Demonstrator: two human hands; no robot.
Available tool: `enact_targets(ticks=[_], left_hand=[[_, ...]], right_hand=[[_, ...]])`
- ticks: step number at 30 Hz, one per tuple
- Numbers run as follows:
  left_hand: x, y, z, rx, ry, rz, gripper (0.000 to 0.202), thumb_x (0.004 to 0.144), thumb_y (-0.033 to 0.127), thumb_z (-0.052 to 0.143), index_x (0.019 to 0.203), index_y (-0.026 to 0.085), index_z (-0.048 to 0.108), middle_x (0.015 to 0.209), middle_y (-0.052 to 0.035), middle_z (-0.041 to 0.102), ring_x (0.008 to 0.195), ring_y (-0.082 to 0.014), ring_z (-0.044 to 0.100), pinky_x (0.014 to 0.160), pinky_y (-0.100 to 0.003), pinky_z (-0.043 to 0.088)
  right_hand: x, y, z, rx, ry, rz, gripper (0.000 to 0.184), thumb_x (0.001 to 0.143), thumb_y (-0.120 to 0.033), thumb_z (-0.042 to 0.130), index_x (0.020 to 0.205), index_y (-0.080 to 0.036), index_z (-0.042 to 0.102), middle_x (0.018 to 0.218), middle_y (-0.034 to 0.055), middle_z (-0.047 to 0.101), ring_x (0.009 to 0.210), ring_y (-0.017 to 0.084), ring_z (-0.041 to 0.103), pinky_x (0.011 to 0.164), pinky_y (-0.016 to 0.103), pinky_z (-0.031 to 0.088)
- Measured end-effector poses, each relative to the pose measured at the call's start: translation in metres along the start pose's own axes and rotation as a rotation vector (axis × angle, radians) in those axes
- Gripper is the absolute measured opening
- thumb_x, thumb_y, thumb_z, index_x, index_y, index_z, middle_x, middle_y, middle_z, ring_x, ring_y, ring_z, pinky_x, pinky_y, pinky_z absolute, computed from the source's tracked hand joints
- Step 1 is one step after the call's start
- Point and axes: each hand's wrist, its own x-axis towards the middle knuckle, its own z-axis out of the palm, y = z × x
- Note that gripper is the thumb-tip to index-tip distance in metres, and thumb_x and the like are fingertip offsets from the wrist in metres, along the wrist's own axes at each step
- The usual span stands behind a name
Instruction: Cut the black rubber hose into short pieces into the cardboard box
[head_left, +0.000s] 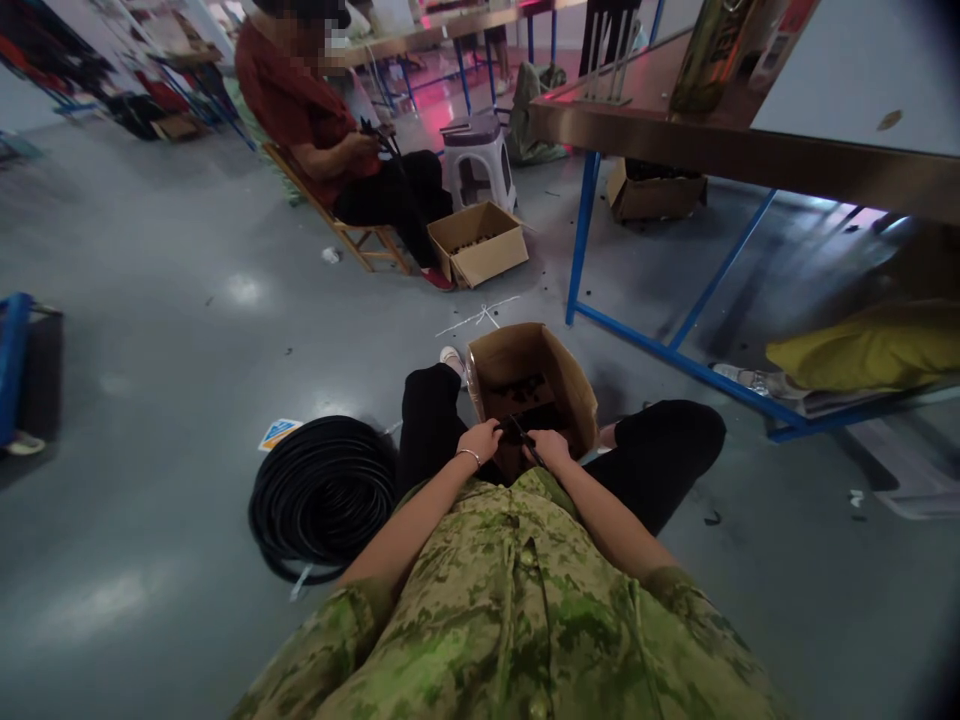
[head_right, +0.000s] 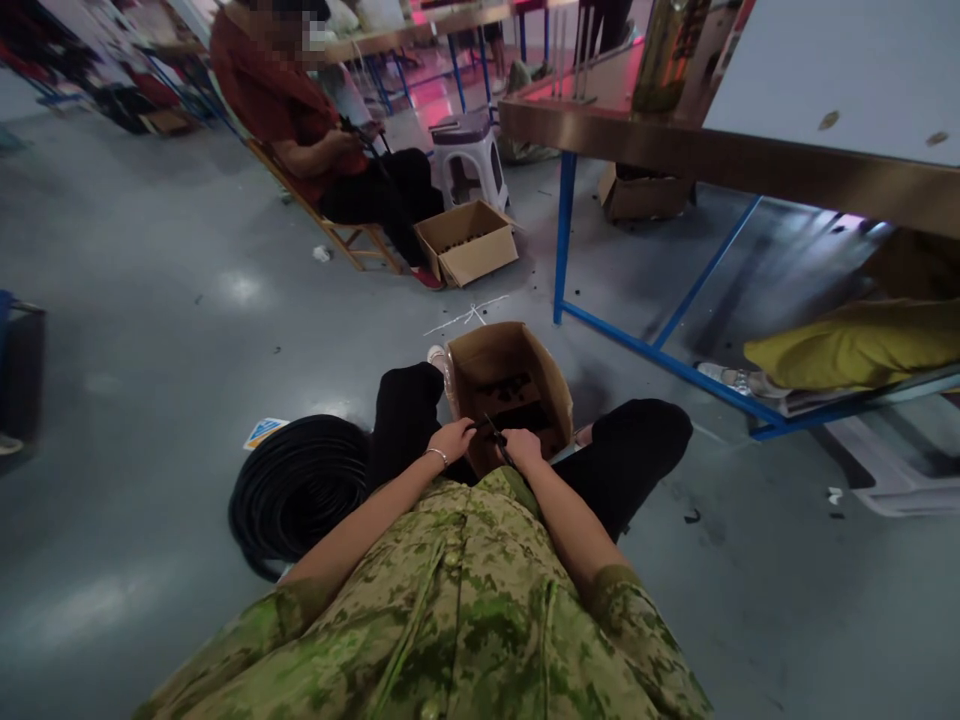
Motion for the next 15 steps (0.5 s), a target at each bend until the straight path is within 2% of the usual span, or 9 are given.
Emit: enact_targets(ticks=[7, 15], left_hand=[[0.0017, -0.0032, 0.0045, -0.011, -0.005, 0.000, 0.032, 0.094, 0.032, 0.041, 0.117, 0.022, 0.062, 0.112, -0.0102, 0.069, 0.102, -0.0201, 0.065, 0.085, -0.029, 0.048], [-0.0007, 0.0019, 0.0056, 0.015, -0.020, -0.034, 0.031, 0.094, 0.031, 0.040, 0.111, 0.019, 0.063, 0.105, -0.0139, 0.071, 0.098, -0.0231, 0.067, 0.082, -0.032, 0.049]], right_hand=[[0.0039, 0.0007, 0.0011, -0.007, -0.058, -0.015, 0.026, 0.083, -0.033, 0.056, 0.102, -0.025, 0.073, 0.096, 0.0084, 0.074, 0.093, 0.025, 0.068, 0.069, 0.026, 0.045], [0.0076, 0.0001, 0.0049, -0.011, -0.102, -0.001, 0.027, 0.081, -0.028, 0.058, 0.102, -0.023, 0.074, 0.095, 0.0110, 0.075, 0.091, 0.026, 0.069, 0.070, 0.027, 0.046]])
